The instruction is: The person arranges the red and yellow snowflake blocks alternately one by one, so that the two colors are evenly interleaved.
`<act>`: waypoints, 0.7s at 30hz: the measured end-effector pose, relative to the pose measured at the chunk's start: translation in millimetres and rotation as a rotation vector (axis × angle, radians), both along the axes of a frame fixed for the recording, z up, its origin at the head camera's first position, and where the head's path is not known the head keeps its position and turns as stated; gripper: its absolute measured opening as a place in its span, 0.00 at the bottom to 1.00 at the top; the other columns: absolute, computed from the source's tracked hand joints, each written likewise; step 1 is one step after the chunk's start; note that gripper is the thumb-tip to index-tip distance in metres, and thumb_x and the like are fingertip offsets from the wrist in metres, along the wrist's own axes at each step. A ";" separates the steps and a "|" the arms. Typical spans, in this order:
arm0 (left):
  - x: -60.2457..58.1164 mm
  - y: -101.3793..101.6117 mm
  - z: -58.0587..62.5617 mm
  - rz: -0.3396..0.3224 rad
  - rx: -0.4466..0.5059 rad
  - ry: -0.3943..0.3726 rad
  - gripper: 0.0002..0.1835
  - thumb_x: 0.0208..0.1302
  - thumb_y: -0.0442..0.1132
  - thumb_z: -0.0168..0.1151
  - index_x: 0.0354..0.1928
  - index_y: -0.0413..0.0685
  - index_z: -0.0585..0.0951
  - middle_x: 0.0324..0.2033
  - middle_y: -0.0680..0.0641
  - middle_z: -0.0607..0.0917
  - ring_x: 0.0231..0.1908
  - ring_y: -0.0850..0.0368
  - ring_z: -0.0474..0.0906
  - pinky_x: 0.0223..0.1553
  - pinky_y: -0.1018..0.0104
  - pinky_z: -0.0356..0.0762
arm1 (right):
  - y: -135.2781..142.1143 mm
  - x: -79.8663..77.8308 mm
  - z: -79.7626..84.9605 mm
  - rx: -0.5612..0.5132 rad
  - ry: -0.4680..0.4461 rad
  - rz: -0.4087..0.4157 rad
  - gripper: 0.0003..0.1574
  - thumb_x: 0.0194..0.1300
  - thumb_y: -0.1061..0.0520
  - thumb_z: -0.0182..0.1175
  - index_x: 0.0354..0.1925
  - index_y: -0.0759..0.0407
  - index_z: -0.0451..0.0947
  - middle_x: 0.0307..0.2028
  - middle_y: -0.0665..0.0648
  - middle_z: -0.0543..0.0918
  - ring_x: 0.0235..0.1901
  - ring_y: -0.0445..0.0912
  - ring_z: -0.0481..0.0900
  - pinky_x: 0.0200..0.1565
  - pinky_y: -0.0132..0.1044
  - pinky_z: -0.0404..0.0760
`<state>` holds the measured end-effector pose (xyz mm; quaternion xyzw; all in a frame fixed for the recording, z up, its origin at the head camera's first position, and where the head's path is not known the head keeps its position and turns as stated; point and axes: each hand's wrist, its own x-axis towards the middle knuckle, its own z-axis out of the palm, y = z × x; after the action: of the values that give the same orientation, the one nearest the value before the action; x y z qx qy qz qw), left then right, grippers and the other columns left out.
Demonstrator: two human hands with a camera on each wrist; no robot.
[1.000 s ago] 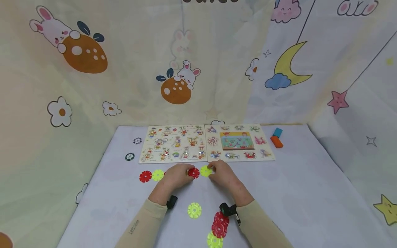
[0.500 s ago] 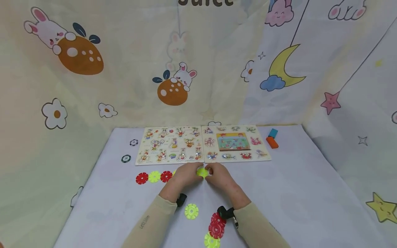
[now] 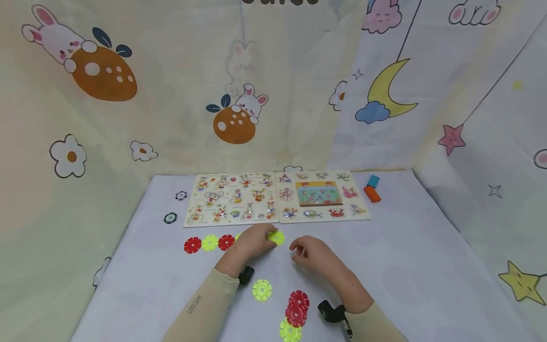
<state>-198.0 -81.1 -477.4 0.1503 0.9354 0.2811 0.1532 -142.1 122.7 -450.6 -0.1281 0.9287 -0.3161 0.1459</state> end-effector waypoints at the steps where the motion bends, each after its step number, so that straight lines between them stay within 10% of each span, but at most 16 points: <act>1: -0.3 -0.7 -0.8 0.001 0.001 -0.002 0.25 0.57 0.46 0.67 0.57 0.52 0.77 0.50 0.51 0.79 0.41 0.57 0.72 0.52 0.54 0.69 | 4.3 7.5 2.5 0.015 -0.031 0.022 0.11 0.57 0.55 0.67 0.40 0.52 0.80 0.27 0.48 0.73 0.29 0.44 0.71 0.30 0.35 0.73; 11: -1.7 -1.0 -3.2 -0.013 -0.002 -0.004 0.25 0.57 0.46 0.67 0.57 0.50 0.77 0.50 0.51 0.79 0.41 0.57 0.71 0.51 0.55 0.70 | 15.8 75.8 -11.8 0.151 -0.144 0.155 0.34 0.37 0.35 0.75 0.44 0.40 0.77 0.32 0.42 0.70 0.31 0.37 0.69 0.33 0.33 0.73; 21: -1.1 -0.8 -1.0 -0.009 0.000 -0.008 0.24 0.57 0.45 0.67 0.57 0.50 0.77 0.51 0.51 0.79 0.41 0.57 0.71 0.51 0.56 0.69 | 6.1 80.6 -19.2 0.086 -0.107 0.067 0.20 0.43 0.42 0.74 0.34 0.41 0.76 0.28 0.44 0.70 0.29 0.39 0.69 0.29 0.32 0.73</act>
<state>-199.1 -81.9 -478.4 0.1532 0.9342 0.2808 0.1580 -61.5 128.9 -469.9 -0.1358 0.9275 -0.2771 0.2110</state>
